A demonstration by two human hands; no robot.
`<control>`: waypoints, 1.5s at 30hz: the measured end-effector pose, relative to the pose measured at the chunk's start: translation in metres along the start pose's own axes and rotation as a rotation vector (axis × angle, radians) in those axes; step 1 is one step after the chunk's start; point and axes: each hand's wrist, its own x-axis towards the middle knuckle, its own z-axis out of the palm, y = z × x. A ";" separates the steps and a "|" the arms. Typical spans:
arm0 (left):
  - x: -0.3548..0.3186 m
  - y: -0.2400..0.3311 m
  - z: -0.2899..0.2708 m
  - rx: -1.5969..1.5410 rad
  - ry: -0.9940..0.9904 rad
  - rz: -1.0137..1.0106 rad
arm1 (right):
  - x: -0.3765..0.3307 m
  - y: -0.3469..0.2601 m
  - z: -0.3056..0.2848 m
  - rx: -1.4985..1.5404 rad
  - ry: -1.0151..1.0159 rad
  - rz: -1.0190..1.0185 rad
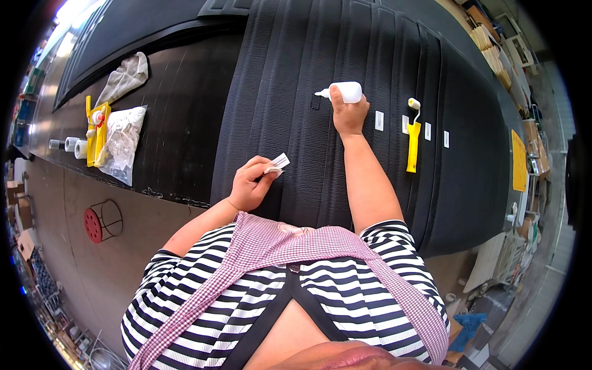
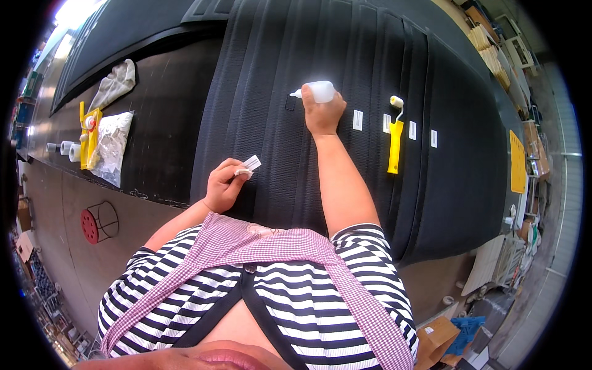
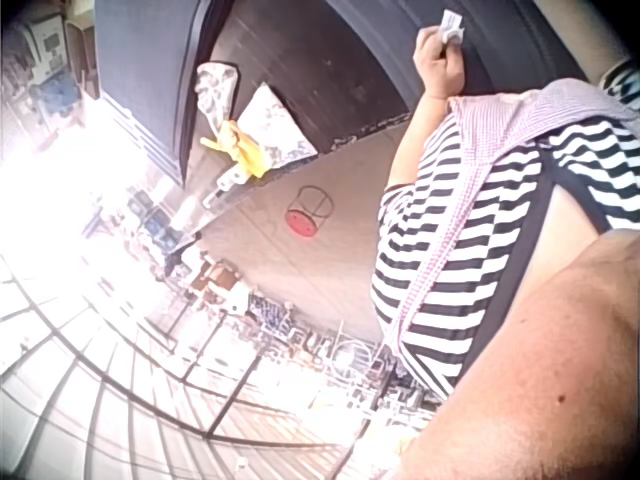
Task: The person flips over a large black textured panel, then applies small white adhesive labels to specific spots using a roller tool and glue.
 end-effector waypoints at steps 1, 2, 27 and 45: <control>0.000 0.000 0.000 0.002 0.001 -0.002 | 0.000 0.000 0.000 0.006 -0.012 0.012; 0.000 0.001 0.000 0.002 0.002 -0.001 | 0.000 -0.001 0.000 -0.001 0.004 0.011; 0.000 0.002 0.001 0.001 0.011 0.000 | -0.003 -0.002 -0.006 0.115 -0.006 0.088; -0.001 0.001 0.001 0.055 0.004 0.001 | 0.065 -0.011 -0.027 1.871 -0.116 1.240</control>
